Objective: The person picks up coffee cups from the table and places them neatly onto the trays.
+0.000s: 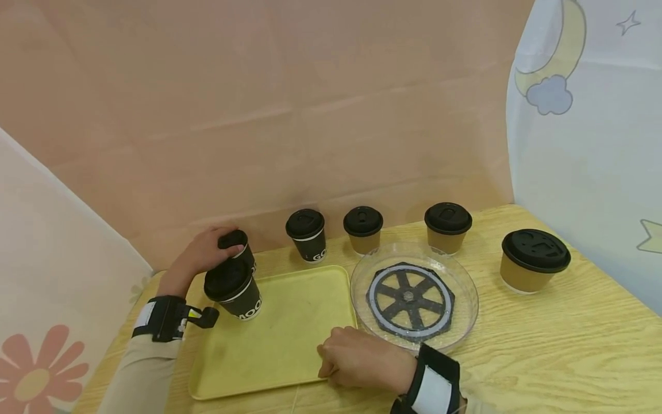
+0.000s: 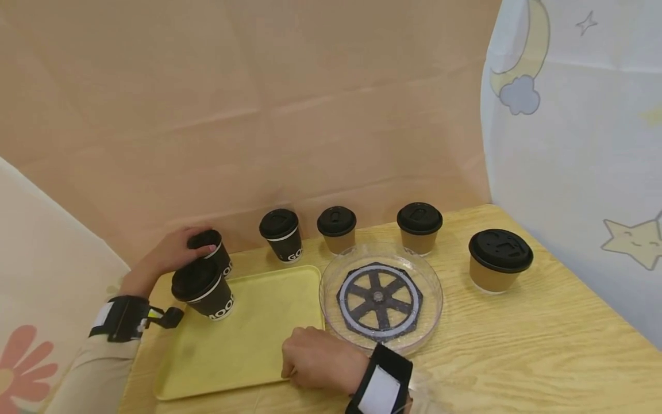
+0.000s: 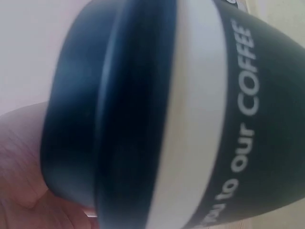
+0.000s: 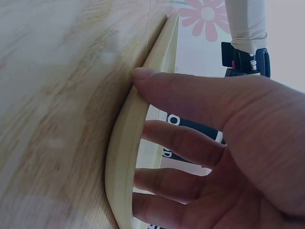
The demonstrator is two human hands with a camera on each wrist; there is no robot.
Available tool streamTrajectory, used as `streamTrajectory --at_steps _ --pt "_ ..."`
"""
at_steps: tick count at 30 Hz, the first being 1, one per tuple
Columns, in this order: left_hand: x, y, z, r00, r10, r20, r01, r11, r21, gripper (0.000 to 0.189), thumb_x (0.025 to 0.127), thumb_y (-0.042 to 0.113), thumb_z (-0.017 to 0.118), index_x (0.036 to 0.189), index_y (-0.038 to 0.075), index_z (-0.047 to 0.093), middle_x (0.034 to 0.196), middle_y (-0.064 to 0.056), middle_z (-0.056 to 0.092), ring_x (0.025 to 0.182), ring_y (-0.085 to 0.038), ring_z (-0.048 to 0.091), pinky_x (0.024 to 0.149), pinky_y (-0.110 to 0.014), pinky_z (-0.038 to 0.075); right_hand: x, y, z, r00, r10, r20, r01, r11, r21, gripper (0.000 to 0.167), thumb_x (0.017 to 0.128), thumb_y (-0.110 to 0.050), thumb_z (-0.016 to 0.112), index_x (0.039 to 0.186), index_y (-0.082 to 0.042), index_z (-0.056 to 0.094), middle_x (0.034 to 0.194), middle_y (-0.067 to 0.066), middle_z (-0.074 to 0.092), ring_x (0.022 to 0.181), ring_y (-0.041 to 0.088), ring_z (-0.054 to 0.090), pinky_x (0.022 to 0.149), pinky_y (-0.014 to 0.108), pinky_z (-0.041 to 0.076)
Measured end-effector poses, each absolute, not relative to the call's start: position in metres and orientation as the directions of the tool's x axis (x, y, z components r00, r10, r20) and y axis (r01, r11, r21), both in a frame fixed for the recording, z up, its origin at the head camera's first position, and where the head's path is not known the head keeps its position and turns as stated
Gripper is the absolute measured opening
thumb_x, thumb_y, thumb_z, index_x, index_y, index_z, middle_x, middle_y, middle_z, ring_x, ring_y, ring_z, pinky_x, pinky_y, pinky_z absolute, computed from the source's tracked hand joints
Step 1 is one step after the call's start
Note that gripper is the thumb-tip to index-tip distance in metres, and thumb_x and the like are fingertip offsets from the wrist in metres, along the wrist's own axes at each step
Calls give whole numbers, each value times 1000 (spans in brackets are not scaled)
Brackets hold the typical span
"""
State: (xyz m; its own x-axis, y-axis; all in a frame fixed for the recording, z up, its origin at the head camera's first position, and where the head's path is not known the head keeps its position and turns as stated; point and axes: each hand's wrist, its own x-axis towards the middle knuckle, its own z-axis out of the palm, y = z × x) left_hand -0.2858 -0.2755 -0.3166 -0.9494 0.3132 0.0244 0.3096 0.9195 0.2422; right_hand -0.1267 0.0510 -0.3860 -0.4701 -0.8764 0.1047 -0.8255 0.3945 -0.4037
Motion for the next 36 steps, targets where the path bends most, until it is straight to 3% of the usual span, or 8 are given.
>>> streamTrajectory --at_steps 9,14,21,30,33,36 --pt "-286 -272 -312 -958 285 -7 274 925 265 65 92 38 65 143 3 45 141 -34 43 126 -54 43 97 -63 44 -125 50 -385 -461 -880 112 -830 382 -407 19 80 -5 74 91 -20 81 71 -13 61 61 -14 33 49 1 27" --pt "-287 -268 -310 -958 286 -2 275 923 269 63 90 35 67 141 2 47 137 -32 49 122 -52 48 92 -60 47 -124 51 -384 -453 -883 119 -835 374 -404 17 80 -4 74 83 -19 80 65 -15 43 58 -8 25 47 5 19" --pt "-290 -266 -309 -955 296 13 289 918 271 62 90 32 66 140 1 48 136 -31 51 121 -52 49 95 -61 45 -125 52 -384 -445 -885 135 -854 374 -363 16 78 -6 76 83 -20 81 67 -13 55 61 -12 31 50 1 26" --pt "-290 -266 -310 -959 280 33 278 920 276 60 89 32 67 138 2 50 133 -30 53 118 -51 51 93 -61 46 -125 51 -383 -423 -893 154 -861 344 -375 15 77 -4 75 73 -18 76 66 -15 32 58 -6 21 47 7 15" --pt "-290 -268 -312 -961 275 34 273 920 280 60 88 33 68 137 3 51 132 -29 54 116 -50 53 91 -60 47 -125 51 -384 -429 -892 144 -855 350 -381 14 77 -5 75 76 -18 78 65 -16 37 58 -8 23 48 4 18" --pt "-290 -270 -313 -962 270 36 269 921 281 60 88 34 68 137 4 51 130 -29 56 114 -48 55 88 -59 48 -126 51 -385 -443 -888 123 -849 371 -377 15 78 -7 76 85 -20 81 68 -15 54 61 -12 33 50 1 25"
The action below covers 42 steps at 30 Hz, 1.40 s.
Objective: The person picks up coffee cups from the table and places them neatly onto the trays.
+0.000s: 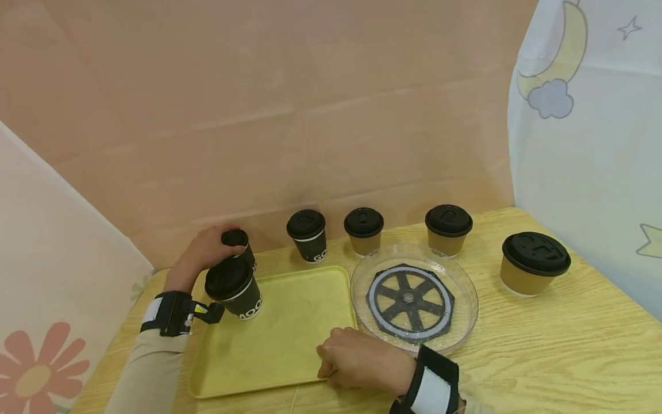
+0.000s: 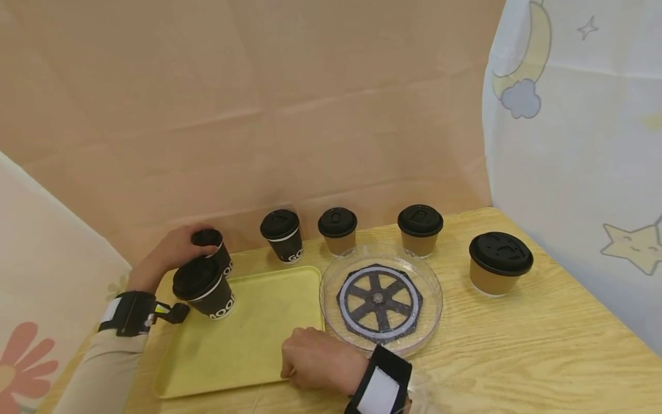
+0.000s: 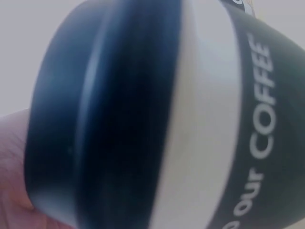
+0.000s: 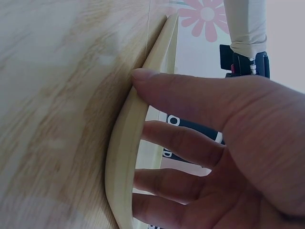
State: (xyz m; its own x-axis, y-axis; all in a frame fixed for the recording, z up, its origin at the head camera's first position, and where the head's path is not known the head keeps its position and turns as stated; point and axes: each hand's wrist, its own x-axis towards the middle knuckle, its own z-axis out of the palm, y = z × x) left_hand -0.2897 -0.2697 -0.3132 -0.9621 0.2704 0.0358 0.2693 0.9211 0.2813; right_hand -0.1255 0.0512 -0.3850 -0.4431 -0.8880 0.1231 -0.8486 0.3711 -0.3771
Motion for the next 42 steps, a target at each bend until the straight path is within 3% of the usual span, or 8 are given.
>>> streamTrajectory --at_steps 7,14,21,26,34,42 --pt "-288 -270 -313 -964 265 39 265 926 270 62 87 38 69 137 6 50 129 -29 56 113 -50 54 87 -59 48 -125 51 -385 -458 -882 114 -845 392 -364 19 78 -8 77 92 -20 81 80 -11 67 70 -11 54 58 -2 35" --pt "-287 -272 -315 -964 264 40 265 922 282 63 88 36 69 138 3 49 129 -30 56 114 -49 54 89 -59 48 -125 50 -386 -443 -886 133 -850 369 -376 16 79 -7 76 87 -20 81 71 -11 62 62 -14 39 52 -1 31" --pt "-287 -276 -314 -967 246 63 253 929 271 63 89 35 67 141 4 47 134 -32 51 119 -52 49 94 -63 44 -124 49 -386 -459 -880 120 -835 382 -395 19 79 -7 76 92 -19 81 81 -9 70 70 -13 53 58 -2 36" --pt "-286 -275 -308 -969 229 89 244 934 261 65 91 34 64 144 3 43 140 -34 44 125 -54 43 99 -67 40 -124 50 -387 -465 -878 119 -832 387 -397 19 79 -7 76 92 -19 81 80 -10 69 68 -14 51 57 -2 36" --pt "-282 -267 -294 -975 184 121 211 939 272 65 92 36 61 146 7 41 144 -36 35 123 -56 43 97 -67 42 -124 51 -387 -464 -877 125 -837 389 -384 18 78 -7 77 91 -19 81 82 -10 70 71 -12 55 59 -2 36" --pt "-274 -261 -281 -959 174 225 235 930 281 63 91 34 63 145 10 43 144 -33 35 123 -55 43 96 -67 42 -125 51 -386 -456 -881 126 -844 383 -376 17 79 -7 76 88 -20 81 77 -11 67 65 -14 46 55 -1 34"
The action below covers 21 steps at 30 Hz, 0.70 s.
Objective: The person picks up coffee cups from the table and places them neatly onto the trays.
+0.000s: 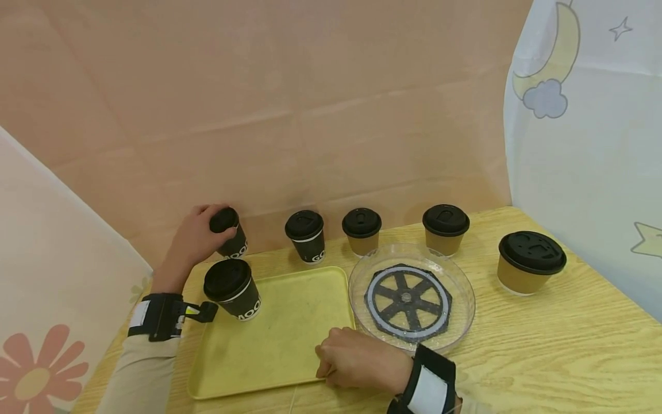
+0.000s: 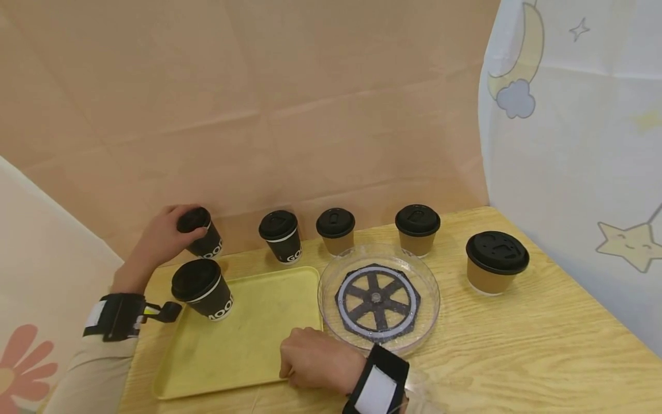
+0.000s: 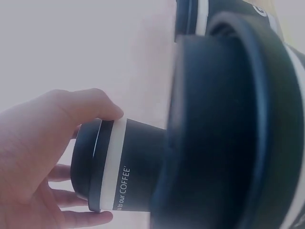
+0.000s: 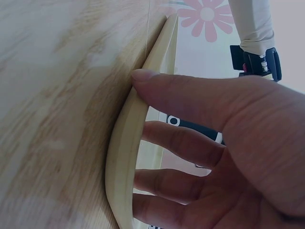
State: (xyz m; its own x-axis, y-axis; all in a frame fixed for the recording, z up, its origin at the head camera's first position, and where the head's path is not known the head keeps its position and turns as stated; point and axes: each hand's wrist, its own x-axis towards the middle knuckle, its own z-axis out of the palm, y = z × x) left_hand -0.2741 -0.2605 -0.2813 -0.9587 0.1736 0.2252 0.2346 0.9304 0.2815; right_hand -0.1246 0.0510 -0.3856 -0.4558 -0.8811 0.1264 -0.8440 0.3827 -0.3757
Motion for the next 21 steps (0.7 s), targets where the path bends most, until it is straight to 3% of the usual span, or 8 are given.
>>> streamTrajectory --at_steps 8,21 --pt "-263 -253 -267 -910 194 366 306 911 278 59 89 30 66 141 10 48 139 -30 40 120 -53 44 91 -68 45 -125 50 -384 -474 -873 109 -831 403 -383 20 78 -5 76 91 -21 81 81 -11 69 69 -13 50 57 -1 35" --pt "-236 -236 -251 -842 192 505 358 898 256 55 89 30 65 141 16 50 146 -23 39 127 -54 39 92 -71 42 -126 51 -384 -469 -877 104 -836 403 -372 19 79 -8 76 92 -22 81 83 -11 70 72 -11 55 59 -1 36"
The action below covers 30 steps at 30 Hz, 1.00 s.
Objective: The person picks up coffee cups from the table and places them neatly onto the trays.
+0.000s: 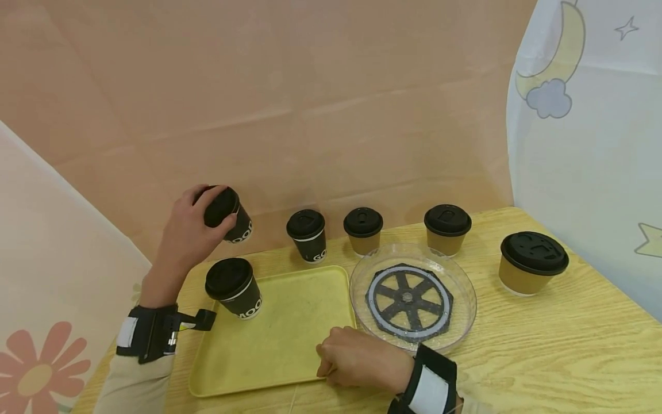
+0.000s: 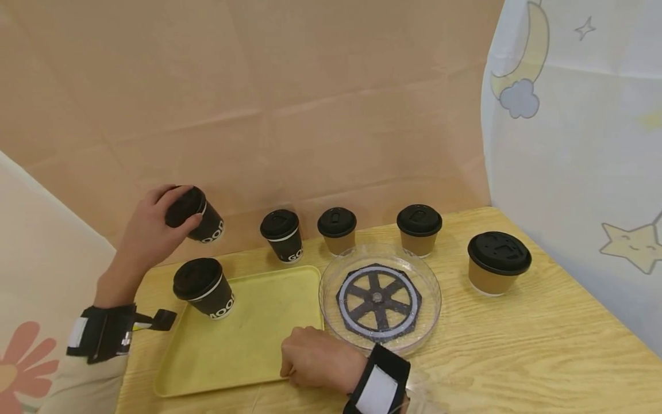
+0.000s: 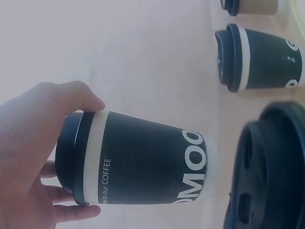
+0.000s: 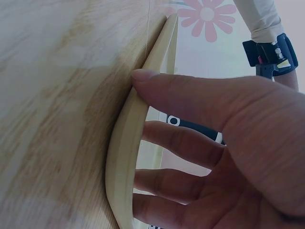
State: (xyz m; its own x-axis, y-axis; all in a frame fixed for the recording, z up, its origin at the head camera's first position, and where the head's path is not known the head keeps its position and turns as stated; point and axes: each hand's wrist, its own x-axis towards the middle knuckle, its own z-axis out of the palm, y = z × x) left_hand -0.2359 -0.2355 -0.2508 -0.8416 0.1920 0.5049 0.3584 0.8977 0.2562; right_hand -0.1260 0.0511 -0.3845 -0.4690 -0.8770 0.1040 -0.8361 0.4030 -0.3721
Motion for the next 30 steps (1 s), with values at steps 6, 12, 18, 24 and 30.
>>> streamTrajectory --at_steps 6,12,18,24,30 --pt "-223 -225 -249 -798 215 563 406 882 238 55 87 26 67 139 17 53 144 -22 42 125 -52 42 88 -69 46 -125 51 -384 -465 -879 107 -836 396 -381 19 79 -6 76 89 -21 81 79 -11 68 67 -13 48 56 -1 33" --pt "-215 -216 -248 -757 246 605 454 864 218 54 85 22 70 137 16 55 142 -23 44 123 -50 44 88 -66 48 -126 51 -384 -456 -883 113 -843 387 -374 18 78 -6 76 87 -21 81 76 -12 66 64 -14 42 53 0 31" --pt "-210 -211 -248 -738 260 623 473 858 201 55 85 22 70 137 16 55 142 -22 45 123 -48 46 87 -64 49 -126 51 -385 -446 -886 125 -854 379 -355 17 79 -6 75 84 -22 81 71 -13 61 62 -12 36 51 1 27" --pt "-204 -206 -247 -717 272 642 490 851 187 54 84 21 71 136 17 56 141 -22 47 123 -48 47 88 -64 49 -126 50 -386 -447 -885 129 -850 375 -369 17 78 -5 75 79 -21 80 65 -13 50 59 -9 28 49 3 22" --pt "-196 -200 -248 -712 282 643 499 848 181 54 84 23 71 136 19 57 140 -20 48 124 -45 47 87 -63 49 -126 51 -386 -451 -884 124 -848 381 -370 16 79 -6 75 81 -22 80 67 -14 55 60 -11 32 50 2 25"
